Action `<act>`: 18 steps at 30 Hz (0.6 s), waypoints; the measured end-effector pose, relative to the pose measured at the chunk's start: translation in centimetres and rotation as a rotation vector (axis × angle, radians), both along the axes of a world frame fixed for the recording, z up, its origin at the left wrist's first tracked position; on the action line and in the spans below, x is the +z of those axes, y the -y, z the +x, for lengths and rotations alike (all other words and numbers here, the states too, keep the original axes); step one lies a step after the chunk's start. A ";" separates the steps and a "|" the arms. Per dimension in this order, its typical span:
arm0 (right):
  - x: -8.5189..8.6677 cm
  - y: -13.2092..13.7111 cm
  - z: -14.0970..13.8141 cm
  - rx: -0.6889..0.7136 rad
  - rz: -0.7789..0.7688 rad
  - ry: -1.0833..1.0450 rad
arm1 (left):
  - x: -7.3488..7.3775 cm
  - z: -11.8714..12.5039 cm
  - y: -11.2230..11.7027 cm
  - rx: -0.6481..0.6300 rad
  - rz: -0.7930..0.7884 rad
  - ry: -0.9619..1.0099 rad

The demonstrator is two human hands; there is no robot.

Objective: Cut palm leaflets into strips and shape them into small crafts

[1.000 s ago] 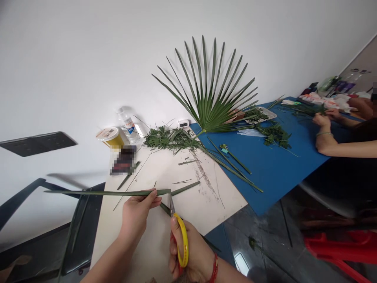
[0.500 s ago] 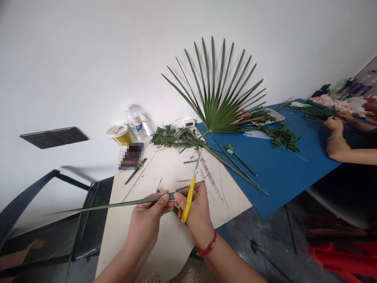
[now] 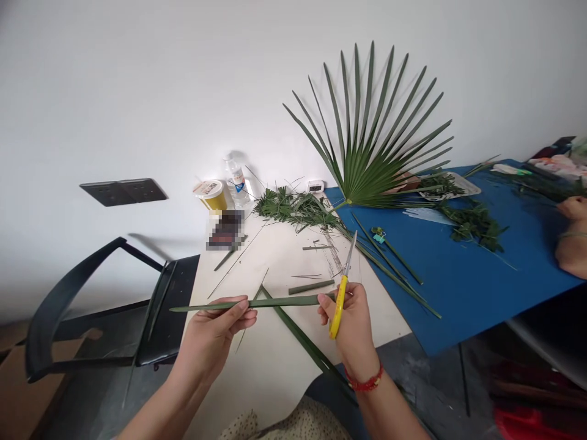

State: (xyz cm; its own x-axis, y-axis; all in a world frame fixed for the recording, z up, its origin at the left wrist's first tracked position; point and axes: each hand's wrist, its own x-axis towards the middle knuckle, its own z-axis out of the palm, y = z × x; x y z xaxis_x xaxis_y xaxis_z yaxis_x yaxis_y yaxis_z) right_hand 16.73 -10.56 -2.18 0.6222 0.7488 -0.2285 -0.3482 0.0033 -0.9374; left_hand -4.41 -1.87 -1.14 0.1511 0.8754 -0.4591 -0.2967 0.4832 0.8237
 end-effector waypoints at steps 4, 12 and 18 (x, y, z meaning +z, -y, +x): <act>-0.2 0.0 0.3 0.011 -0.019 0.003 | -0.4 0.3 0.2 0.019 -0.002 0.006; 1.2 4.7 0.5 0.142 -0.133 0.027 | -0.9 0.9 0.1 0.109 0.027 -0.035; 3.5 9.0 -1.5 0.607 -0.373 -0.088 | -1.8 2.3 0.3 0.091 0.028 -0.074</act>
